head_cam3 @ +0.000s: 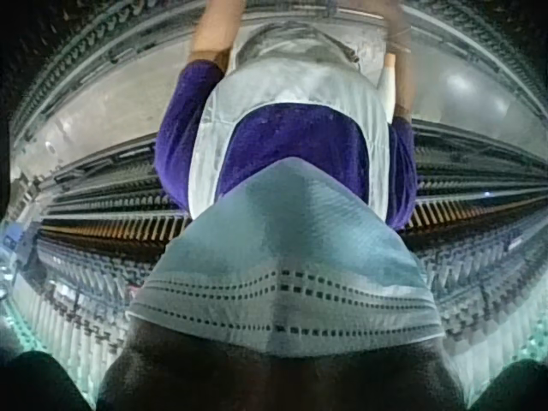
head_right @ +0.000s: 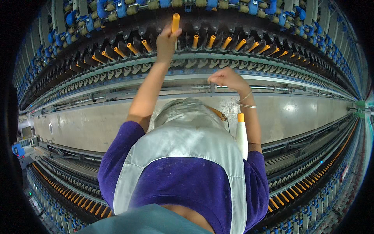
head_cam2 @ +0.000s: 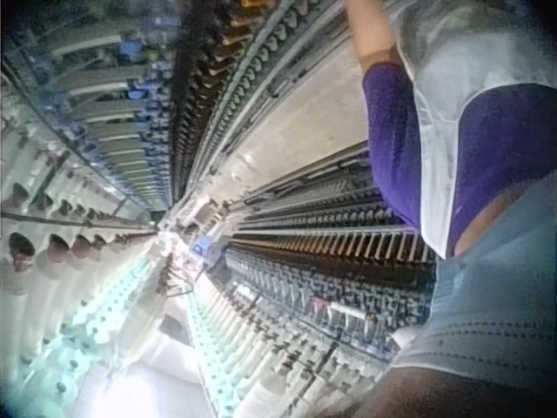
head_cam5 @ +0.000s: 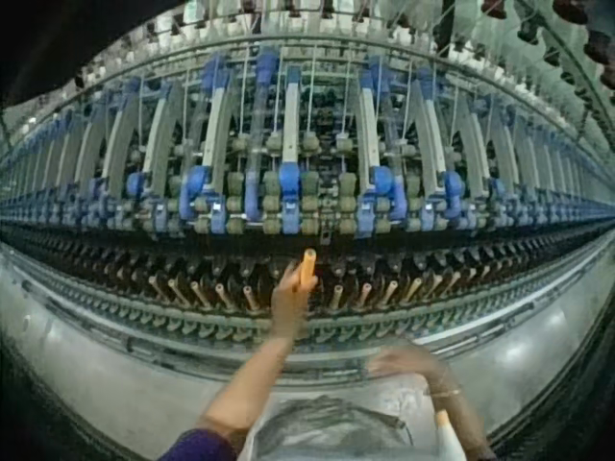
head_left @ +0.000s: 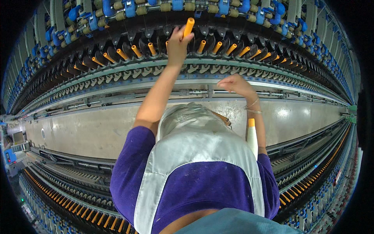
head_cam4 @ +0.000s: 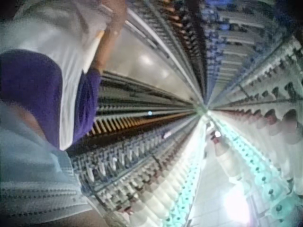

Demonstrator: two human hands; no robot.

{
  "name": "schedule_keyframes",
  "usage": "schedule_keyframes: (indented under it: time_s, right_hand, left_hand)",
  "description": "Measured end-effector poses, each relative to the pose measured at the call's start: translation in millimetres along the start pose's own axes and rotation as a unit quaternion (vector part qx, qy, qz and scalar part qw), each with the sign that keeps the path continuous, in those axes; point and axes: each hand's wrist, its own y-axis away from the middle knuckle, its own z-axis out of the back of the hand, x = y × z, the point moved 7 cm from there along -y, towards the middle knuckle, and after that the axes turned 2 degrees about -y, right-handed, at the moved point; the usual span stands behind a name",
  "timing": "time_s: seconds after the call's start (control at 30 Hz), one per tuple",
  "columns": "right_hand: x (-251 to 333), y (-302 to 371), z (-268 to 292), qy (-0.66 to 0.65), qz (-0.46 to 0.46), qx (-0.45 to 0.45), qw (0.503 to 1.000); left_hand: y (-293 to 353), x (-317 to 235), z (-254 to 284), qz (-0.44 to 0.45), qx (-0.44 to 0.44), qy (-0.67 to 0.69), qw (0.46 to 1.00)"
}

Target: The person walks along a row of ring-spinning machines in a textile mill. They remove empty bobbins, place new white yarn cones on the creels, and thread the yarn through guides and tensioners onto the spindles. The person then inserts empty bobbins into the spindle holders to begin winding.

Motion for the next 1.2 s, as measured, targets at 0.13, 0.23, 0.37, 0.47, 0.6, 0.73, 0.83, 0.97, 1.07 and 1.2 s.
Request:
schedule_keyframes:
  time_s: [0.13,0.23,0.37,0.47,0.6,0.73,0.83,0.97,1.07,1.2]
  right_hand:
    - [53.8,6.8,33.1,-0.054,0.068,-0.083,0.993]
    - [72.8,-11.4,33.3,-0.004,0.061,-0.092,0.994]
    - [72.8,-25.7,33.0,-0.112,0.052,-0.095,0.988]
    - [87.9,-19.3,40.7,-0.258,0.146,-0.084,0.952]
    - [120.0,-6.9,57.8,-0.254,0.191,-0.109,0.942]
    - [168.5,0.0,75.7,-0.202,0.225,-0.151,0.941]
    - [219.0,11.3,72.2,-0.264,0.363,-0.098,0.888]
    - [250.5,28.8,77.6,-0.211,0.367,-0.191,0.886]
    - [269.7,36.9,65.5,-0.205,0.412,-0.135,0.877]
    - [275.3,50.3,72.4,-0.208,0.439,-0.157,0.860]
  left_hand:
    - [19.8,6.0,-13.8,0.096,0.024,-0.018,0.995]
    - [-19.9,-6.8,-17.3,0.101,0.073,0.086,0.988]
    - [-49.0,-21.9,-14.1,0.056,0.088,0.200,0.974]
    - [-25.9,-13.1,-12.0,0.050,0.028,0.117,0.991]
    - [15.6,13.8,-20.3,0.056,-0.099,0.000,0.994]
    - [25.4,50.2,-43.2,0.075,-0.085,-0.043,0.993]
    - [40.2,75.9,-56.3,0.094,0.022,-0.142,0.985]
    - [63.3,78.0,-49.7,0.037,-0.033,-0.181,0.982]
    - [54.6,69.2,-47.0,-0.005,-0.089,-0.069,0.994]
    - [23.3,53.0,-55.7,-0.021,-0.042,-0.064,0.997]
